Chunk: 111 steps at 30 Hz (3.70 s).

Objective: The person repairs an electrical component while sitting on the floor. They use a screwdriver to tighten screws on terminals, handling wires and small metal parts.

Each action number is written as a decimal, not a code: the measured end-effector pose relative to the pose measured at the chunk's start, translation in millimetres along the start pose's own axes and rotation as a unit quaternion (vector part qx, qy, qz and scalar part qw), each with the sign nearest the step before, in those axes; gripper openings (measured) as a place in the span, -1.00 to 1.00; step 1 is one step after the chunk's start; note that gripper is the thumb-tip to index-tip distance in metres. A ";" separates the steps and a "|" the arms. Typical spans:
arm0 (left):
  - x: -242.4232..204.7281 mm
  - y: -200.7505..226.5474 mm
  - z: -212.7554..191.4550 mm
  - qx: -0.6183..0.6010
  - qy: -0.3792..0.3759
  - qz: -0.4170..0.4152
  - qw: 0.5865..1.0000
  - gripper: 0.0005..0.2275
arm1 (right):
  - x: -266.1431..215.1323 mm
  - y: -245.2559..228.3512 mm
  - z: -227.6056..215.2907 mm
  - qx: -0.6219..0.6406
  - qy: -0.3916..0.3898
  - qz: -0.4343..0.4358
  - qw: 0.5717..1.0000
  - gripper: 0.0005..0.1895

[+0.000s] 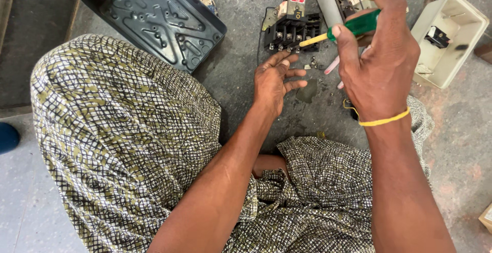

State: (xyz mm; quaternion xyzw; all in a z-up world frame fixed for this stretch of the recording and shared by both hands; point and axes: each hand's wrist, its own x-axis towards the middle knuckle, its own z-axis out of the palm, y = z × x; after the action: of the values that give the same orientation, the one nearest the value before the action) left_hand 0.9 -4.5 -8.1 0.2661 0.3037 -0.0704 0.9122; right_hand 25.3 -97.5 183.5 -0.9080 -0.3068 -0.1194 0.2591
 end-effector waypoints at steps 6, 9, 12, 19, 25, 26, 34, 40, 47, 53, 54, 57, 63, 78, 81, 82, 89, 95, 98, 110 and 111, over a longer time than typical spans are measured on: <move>-1.9 3.0 0.4 0.000 0.002 -0.002 1.000 -0.66 | 2.0 0.8 -3.4 0.055 -0.014 0.014 0.998 -0.51; -4.0 3.6 1.2 0.010 -0.004 0.005 1.000 -0.66 | 3.4 -4.3 -5.7 -0.007 -0.008 0.015 1.000 -0.54; -4.1 6.2 2.1 0.012 0.003 0.001 1.000 -0.67 | 5.8 -10.2 -4.5 -0.063 0.004 0.025 0.998 -0.55; -4.6 3.9 2.0 0.004 -0.001 0.000 1.000 -0.68 | 3.6 -11.3 -5.3 -0.075 0.001 -0.016 0.997 -0.57; -3.7 5.5 0.4 0.005 0.002 0.002 1.000 -0.68 | 6.2 -15.8 -5.9 -0.001 -0.018 0.000 1.000 -0.54; -3.3 3.7 1.0 0.004 0.001 0.002 1.000 -0.68 | 5.4 -15.6 -7.0 0.014 -0.023 0.001 1.000 -0.55; -2.2 1.2 -1.1 0.001 -0.005 0.003 1.000 -0.66 | 6.8 -19.1 -11.3 -0.040 -0.013 0.062 0.997 -0.59; -6.0 5.6 1.1 0.014 0.010 -0.007 1.000 -0.65 | 8.4 -19.9 -15.3 -0.007 -0.044 -0.003 0.999 -0.63; -4.9 4.5 0.1 0.006 -0.007 -0.002 1.000 -0.65 | 6.6 -17.6 -9.7 -0.041 -0.042 0.019 0.998 -0.67; -2.0 2.5 -0.2 -0.006 -0.003 -0.005 1.000 -0.63 | 6.2 -24.7 -8.2 -0.117 0.004 0.017 0.993 -0.60; -2.5 3.1 -1.2 -0.005 -0.001 -0.003 1.000 -0.63 | 6.7 -24.8 -11.4 -0.058 -0.017 -0.007 0.998 -0.65; -2.8 2.4 -0.2 0.004 -0.003 -0.002 1.000 -0.64 | 5.1 -24.2 -7.4 -0.030 -0.021 0.001 0.999 -0.69; -2.7 1.5 -1.2 -0.013 -0.014 -0.005 1.000 -0.65 | 2.3 -22.8 -8.8 -0.027 -0.033 0.038 0.998 -0.68; -2.3 2.9 -1.6 -0.010 -0.006 0.000 1.000 -0.64 | 3.6 -33.0 -13.2 -0.045 -0.016 0.108 0.993 -0.57; -1.5 0.8 -0.9 -0.002 -0.016 0.002 1.000 -0.64 | -3.3 -29.3 -8.9 0.010 -0.013 0.123 0.992 -0.61; -1.1 0.8 -1.5 -0.001 -0.013 0.002 1.000 -0.64 | -6.1 -27.2 -6.0 0.007 0.011 0.136 0.991 -0.64; 0.9 -2.7 -1.9 0.006 -0.004 0.002 1.000 -0.62 | -33.3 -12.9 -23.4 -0.024 0.091 0.069 0.993 -0.73; -3.7 -13.8 1.6 0.049 -0.003 -0.015 0.999 -0.68 | -64.7 7.4 -50.2 0.078 0.143 0.216 0.963 -0.73; -9.3 -22.3 5.1 0.179 -0.006 0.054 0.982 -0.75 | -90.7 29.9 -57.5 0.092 0.168 0.268 0.944 -0.71; -30.6 -63.1 39.2 0.657 -0.170 0.340 0.651 -0.77 | -157.6 85.7 -52.3 0.118 0.251 0.301 0.912 -0.74; -26.9 -68.5 42.9 0.659 -0.173 0.340 0.648 -0.77 | -161.1 86.7 -50.6 0.122 0.262 0.305 0.908 -0.74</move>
State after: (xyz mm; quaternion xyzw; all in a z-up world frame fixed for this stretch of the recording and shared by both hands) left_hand -18.4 -86.2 6.3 0.8648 -0.0984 0.0187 0.4921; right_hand -50.1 -263.6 130.8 -0.8547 0.0513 -0.2298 0.4627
